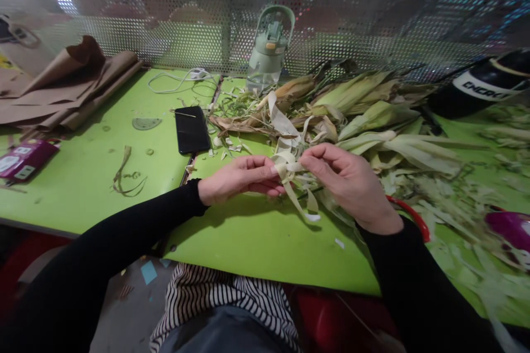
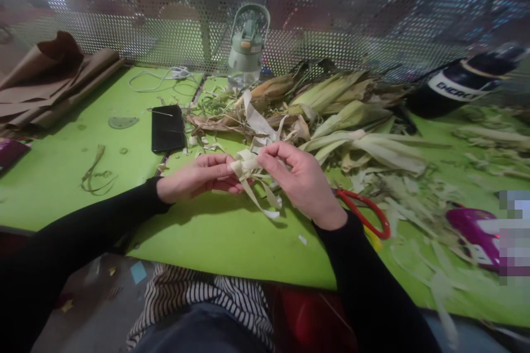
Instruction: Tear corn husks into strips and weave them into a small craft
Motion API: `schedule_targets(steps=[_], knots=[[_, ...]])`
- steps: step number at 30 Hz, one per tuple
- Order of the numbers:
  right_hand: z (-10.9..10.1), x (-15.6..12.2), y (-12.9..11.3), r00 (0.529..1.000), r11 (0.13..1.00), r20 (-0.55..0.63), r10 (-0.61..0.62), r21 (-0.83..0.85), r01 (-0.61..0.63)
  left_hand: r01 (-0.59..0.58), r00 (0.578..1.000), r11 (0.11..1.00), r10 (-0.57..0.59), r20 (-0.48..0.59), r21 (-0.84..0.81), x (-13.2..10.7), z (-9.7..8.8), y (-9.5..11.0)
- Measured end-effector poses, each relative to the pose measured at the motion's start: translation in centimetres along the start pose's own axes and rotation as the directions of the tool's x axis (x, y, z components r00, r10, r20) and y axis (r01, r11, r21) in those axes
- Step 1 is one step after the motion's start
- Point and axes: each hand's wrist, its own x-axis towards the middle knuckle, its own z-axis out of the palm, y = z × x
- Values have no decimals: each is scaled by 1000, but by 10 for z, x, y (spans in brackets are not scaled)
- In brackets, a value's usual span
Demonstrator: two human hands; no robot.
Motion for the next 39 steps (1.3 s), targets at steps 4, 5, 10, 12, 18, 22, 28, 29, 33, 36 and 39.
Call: schedule_targets(steps=[4, 5, 10, 12, 18, 22, 28, 29, 33, 36, 39], knots=[[0, -1, -2, 999, 1000, 45, -27, 1, 27, 29, 999, 1000, -29, -33, 4, 3, -3, 0], [-1, -1, -2, 997, 999, 61, -36, -5, 36, 38, 999, 999, -38, -37, 7, 3, -3, 0], [1, -1, -3, 972, 932, -14, -235, -285, 222, 54, 998, 999, -54, -28, 7, 3, -5, 0], [3, 0, -3, 932, 851, -21, -361, -416, 320, 53, 998, 999, -53, -26, 5, 3, -5, 0], [9, -1, -3, 855, 673, 87, -512, -578, 462, 79, 996, 997, -79, -52, 14, 5, -6, -2], [12, -1, -1, 848, 662, 116, -516, -575, 481, 96, 995, 995, -96, -15, 5, 5, -8, -1], [17, 0, 3, 866, 716, 103, -490, -519, 467, 62, 998, 997, -63, 6, 48, 3, -6, -2], [18, 0, 3, 863, 719, 113, -492, -507, 476, 58, 998, 996, -59, 10, 73, 2, -5, -2], [19, 1, 4, 849, 727, 139, -509, -460, 511, 55, 998, 991, -59, 26, 126, 2, -5, -4], [17, -2, 2, 834, 722, -15, -552, -510, 468, 48, 999, 997, -47, -19, 60, 4, -2, -6], [23, -8, -1, 766, 650, -125, -630, -625, 432, -18, 986, 993, -2, -168, -117, 6, 4, -8]])
